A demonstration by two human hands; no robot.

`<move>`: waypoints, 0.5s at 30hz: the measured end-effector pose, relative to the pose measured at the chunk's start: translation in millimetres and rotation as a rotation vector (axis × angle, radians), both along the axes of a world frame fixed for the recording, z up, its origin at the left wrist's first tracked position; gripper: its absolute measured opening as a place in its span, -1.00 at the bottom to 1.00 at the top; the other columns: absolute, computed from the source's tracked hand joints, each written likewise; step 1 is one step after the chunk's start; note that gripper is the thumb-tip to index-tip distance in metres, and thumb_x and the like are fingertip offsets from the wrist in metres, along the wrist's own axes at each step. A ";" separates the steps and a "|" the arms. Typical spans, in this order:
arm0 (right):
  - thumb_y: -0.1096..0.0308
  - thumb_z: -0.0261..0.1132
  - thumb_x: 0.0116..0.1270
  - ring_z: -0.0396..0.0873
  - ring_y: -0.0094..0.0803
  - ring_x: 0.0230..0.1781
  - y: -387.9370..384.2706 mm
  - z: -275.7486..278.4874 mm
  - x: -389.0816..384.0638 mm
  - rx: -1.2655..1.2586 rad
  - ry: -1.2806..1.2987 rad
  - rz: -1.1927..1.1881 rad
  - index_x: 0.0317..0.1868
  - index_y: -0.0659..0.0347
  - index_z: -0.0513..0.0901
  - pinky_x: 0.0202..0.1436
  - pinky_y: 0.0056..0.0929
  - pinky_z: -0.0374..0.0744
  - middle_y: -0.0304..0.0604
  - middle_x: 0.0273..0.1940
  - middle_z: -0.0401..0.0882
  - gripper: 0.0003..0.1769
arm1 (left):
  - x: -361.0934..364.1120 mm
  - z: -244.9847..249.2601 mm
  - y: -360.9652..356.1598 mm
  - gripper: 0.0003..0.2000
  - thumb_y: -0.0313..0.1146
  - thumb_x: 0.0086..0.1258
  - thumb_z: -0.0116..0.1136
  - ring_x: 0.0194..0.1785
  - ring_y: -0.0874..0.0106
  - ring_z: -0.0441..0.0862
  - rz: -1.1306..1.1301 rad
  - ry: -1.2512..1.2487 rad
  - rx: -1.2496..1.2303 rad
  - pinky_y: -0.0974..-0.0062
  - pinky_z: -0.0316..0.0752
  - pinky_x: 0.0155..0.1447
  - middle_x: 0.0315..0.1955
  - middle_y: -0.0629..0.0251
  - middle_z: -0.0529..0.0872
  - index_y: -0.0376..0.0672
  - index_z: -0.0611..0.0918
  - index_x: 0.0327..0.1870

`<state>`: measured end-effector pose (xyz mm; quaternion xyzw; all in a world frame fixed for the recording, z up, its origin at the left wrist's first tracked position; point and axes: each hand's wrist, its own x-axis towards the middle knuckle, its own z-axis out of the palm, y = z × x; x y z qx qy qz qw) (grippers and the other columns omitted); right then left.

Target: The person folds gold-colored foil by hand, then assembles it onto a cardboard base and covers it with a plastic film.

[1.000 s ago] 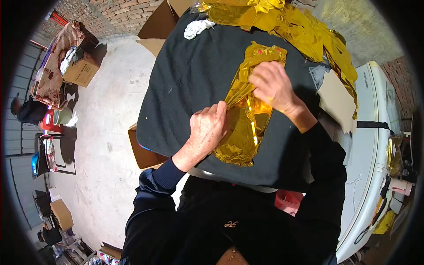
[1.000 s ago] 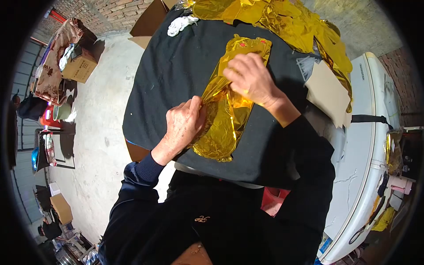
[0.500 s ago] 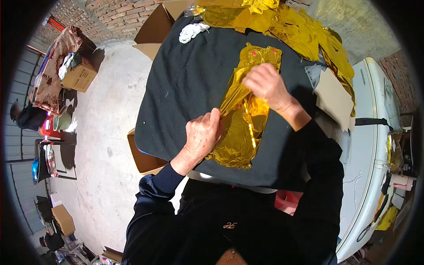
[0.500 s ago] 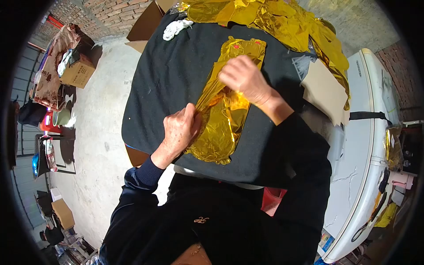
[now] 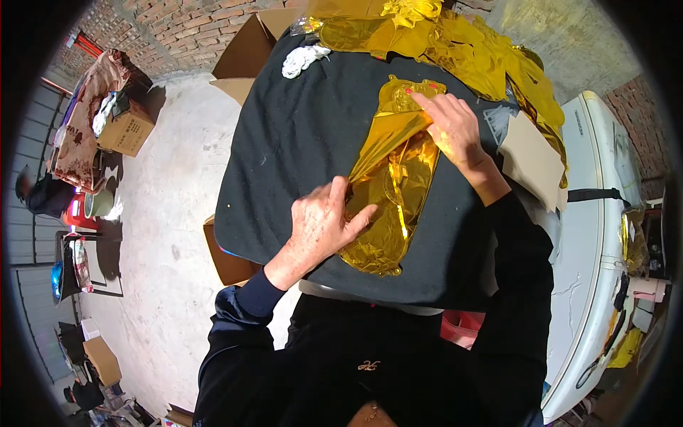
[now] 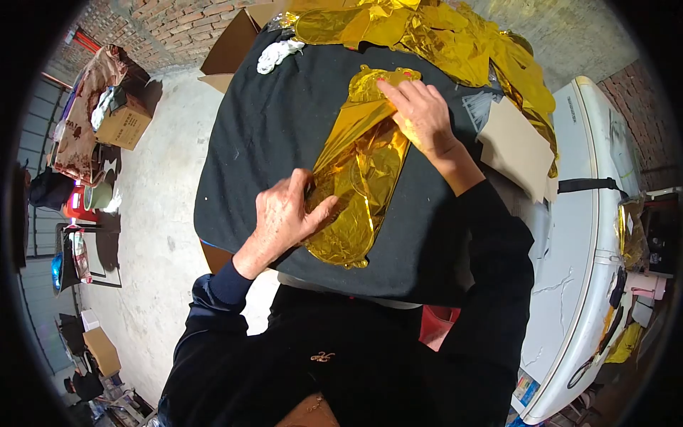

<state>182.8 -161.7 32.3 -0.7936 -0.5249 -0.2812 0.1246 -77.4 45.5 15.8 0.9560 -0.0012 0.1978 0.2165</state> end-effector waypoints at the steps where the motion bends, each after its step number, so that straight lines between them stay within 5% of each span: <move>1: 0.48 0.53 0.07 0.65 -0.22 -0.01 2.2 -0.8 -1.5 0.014 0.014 -0.007 0.40 -0.01 0.66 0.03 -0.27 0.62 -0.23 -0.05 0.63 -0.22 | 2.4 11.5 1.0 -0.46 0.14 0.43 0.46 -0.31 0.18 0.77 0.005 0.036 0.000 0.22 0.67 -0.29 -0.40 0.16 0.73 -0.22 0.59 -0.02; 9: 0.63 0.43 0.16 0.69 -0.11 0.09 16.9 -0.1 -2.8 0.145 0.142 0.066 0.34 0.02 0.66 0.17 -0.19 0.73 -0.18 0.07 0.63 -0.32 | 67.8 39.6 -1.9 -0.58 -0.12 0.35 0.51 -0.15 0.11 0.74 -0.048 -0.186 0.083 0.20 0.68 -0.23 -0.25 0.15 0.69 -0.22 0.59 -0.01; 15: 0.73 0.20 0.28 0.67 -0.13 0.12 17.1 10.5 -2.9 0.295 0.203 0.015 0.37 0.18 0.64 0.17 -0.29 0.69 0.01 0.14 0.59 -0.36 | 109.6 6.9 -5.1 -0.82 -0.49 0.35 0.31 -0.38 0.26 0.69 -0.011 -0.223 0.186 0.27 0.62 -0.38 -0.49 0.26 0.62 -0.16 0.49 -0.25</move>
